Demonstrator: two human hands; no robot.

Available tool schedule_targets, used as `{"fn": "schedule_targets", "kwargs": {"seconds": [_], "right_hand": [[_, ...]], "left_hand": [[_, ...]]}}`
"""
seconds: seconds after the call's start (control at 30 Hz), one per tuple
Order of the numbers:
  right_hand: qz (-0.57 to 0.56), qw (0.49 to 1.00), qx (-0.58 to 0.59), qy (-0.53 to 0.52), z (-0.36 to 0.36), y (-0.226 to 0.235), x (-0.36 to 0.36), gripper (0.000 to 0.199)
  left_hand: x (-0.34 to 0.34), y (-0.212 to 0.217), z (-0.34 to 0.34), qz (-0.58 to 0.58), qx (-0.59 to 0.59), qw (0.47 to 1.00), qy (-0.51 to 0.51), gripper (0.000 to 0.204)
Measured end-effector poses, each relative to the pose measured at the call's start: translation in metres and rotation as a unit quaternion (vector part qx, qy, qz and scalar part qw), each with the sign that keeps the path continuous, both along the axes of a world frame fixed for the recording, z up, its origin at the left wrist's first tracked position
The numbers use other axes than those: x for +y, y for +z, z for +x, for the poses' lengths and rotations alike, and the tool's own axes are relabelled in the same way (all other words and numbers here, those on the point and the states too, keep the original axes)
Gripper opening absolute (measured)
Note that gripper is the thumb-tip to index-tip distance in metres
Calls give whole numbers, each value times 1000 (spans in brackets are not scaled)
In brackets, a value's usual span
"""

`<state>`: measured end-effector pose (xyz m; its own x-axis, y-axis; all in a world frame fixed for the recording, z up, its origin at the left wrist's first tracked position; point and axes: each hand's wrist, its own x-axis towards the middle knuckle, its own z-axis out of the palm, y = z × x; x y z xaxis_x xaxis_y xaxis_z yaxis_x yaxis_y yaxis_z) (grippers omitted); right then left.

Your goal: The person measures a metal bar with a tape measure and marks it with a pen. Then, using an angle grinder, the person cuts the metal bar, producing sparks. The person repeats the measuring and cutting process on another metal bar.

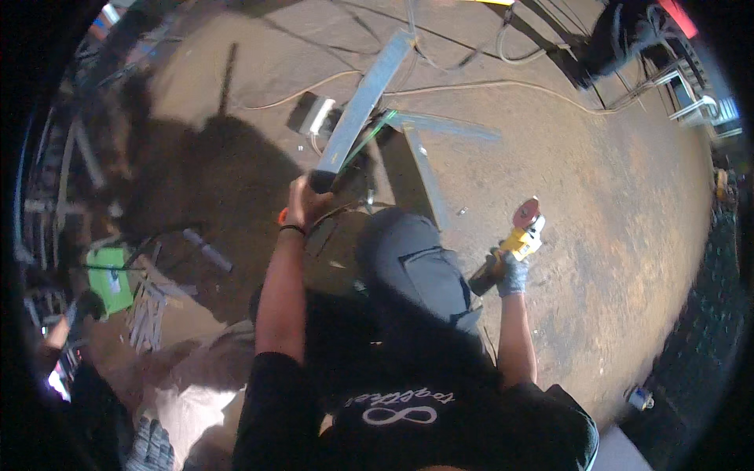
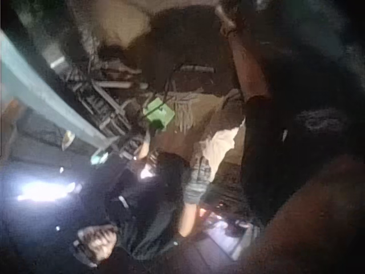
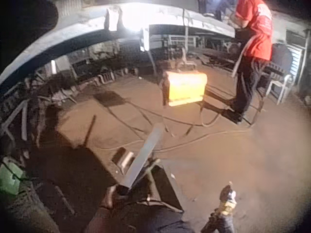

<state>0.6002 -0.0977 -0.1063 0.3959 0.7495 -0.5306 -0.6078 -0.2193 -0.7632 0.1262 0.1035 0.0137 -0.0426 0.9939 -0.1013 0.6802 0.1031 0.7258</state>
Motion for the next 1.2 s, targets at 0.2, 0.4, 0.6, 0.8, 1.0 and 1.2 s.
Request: {"fn": "schedule_targets", "kwargs": {"seconds": [0.2, 0.4, 0.6, 0.8, 1.0, 1.2], "right_hand": [[-29, 998, 15, 62, 32, -27, -8, 49], [-102, 980, -8, 171, 55, -21, -14, 50], [-138, 973, -9, 185, 63, -34, -23, 52], [-147, 965, 97, 196, 74, -51, -21, 54], [-195, 942, -36, 272, 74, -68, -4, 39], [-211, 913, -163, 308, 77, -63, 29, 37]], "left_hand": [[-8, -49, 73, -97, 121, 970, -185, 37], [-35, -163, 154, -178, 199, 937, -224, 38], [-36, -183, 159, -160, 195, 929, -270, 41], [-36, -232, 116, -76, 205, 942, -256, 46], [-42, -236, 121, 7, 103, 957, -270, 70], [-36, -227, 145, 5, 100, 941, -322, 60]]}}
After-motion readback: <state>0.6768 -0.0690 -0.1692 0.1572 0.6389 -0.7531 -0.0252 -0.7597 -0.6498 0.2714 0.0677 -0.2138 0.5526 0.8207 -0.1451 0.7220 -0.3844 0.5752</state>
